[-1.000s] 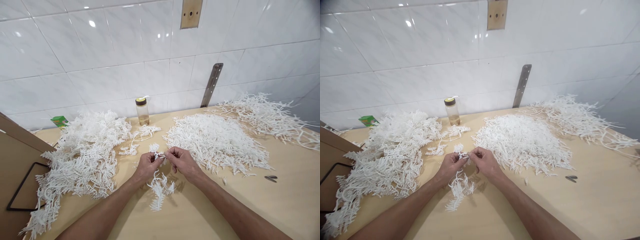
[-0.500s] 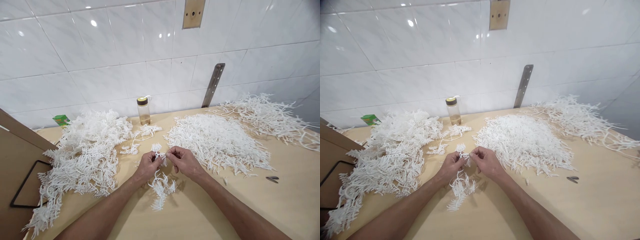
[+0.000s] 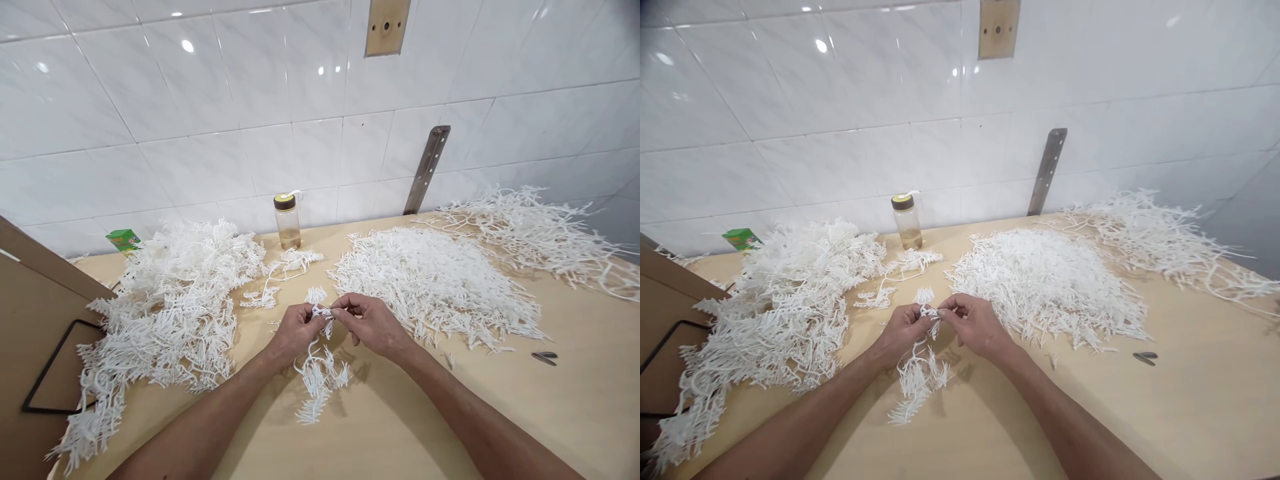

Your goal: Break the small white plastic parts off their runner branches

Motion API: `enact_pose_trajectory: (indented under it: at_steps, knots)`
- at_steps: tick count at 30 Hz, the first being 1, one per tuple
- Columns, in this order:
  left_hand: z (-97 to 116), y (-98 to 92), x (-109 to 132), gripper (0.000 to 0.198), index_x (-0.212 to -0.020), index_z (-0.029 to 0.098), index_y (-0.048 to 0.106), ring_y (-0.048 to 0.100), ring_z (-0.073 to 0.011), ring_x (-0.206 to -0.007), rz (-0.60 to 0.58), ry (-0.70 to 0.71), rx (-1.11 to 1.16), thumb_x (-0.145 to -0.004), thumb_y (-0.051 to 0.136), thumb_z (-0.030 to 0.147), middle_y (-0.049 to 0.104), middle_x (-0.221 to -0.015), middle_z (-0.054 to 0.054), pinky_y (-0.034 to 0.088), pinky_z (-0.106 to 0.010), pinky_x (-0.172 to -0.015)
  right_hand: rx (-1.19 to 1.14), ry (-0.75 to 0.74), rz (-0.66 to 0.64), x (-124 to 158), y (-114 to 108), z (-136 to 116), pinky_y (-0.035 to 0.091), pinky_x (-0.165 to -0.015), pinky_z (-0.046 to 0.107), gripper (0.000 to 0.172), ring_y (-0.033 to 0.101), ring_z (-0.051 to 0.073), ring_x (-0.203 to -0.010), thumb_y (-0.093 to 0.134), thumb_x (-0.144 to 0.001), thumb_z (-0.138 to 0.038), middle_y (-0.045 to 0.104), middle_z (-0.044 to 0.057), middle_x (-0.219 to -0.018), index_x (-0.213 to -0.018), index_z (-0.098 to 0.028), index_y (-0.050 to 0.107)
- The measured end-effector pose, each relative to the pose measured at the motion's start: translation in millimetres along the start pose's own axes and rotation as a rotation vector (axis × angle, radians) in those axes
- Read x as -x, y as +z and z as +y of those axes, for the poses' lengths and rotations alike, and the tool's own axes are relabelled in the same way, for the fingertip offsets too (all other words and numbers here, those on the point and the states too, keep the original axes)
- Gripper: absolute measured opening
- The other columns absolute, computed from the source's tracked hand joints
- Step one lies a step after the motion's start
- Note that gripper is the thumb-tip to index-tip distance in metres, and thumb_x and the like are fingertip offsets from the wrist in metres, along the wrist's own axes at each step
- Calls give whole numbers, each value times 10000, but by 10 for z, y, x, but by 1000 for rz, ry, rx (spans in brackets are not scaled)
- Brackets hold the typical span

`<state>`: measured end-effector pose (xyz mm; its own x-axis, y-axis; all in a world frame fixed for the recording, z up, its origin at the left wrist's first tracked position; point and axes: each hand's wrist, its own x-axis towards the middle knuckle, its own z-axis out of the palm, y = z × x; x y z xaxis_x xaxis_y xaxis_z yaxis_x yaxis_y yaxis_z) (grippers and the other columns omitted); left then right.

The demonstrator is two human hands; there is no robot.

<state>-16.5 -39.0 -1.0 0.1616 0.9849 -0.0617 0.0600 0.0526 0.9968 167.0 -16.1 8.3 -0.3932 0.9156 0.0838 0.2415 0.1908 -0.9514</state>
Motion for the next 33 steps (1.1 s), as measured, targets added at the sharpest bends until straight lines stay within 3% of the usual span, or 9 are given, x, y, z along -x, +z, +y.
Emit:
enact_pose_trajectory:
  at_steps: [13,19,24,26,30,33]
  knots:
    - [-8,-19,-6,372,-646,155,525,380,-81,-537,-86,16,-39,-770,685,467,432,-578,33,281,-228,-510,264,-53,-132,41,-114,10,468,-471,235,180,543,108,-514,523,-910,-347,620,-8,-729,-848,-209,621]
    - [51,-16,-5,409,-666,167,495,350,-78,-524,-87,-23,-113,-782,644,529,395,-575,50,257,-224,-490,534,-196,62,-18,14,61,444,-576,275,106,561,142,-617,481,-861,-204,613,-1,-714,-782,-208,552]
    - [107,-26,33,415,-645,171,485,306,-60,-493,-68,-66,-8,-731,699,515,362,-551,66,213,-213,-467,391,59,332,-98,-130,134,437,-468,241,71,564,114,-437,511,-844,-225,565,-44,-605,-774,-215,499]
    - [98,-38,26,424,-635,173,480,290,-51,-470,-21,-58,44,-708,727,509,374,-534,67,184,-213,-450,361,98,385,-104,-209,154,454,-464,240,71,564,108,-393,535,-850,-256,561,-56,-579,-796,-215,513]
    - [67,-47,-6,438,-644,174,498,231,-37,-404,22,-81,106,-698,746,531,391,-486,70,105,-228,-411,325,25,354,-81,-205,147,480,-440,258,159,570,119,-402,561,-880,-367,617,-21,-634,-872,-210,579]
    - [82,-28,-10,448,-624,173,501,241,-38,-390,29,-76,124,-702,744,541,393,-469,66,109,-229,-402,308,-109,274,-50,-88,104,515,-456,276,236,616,144,-518,546,-909,-418,691,49,-823,-956,-207,643]
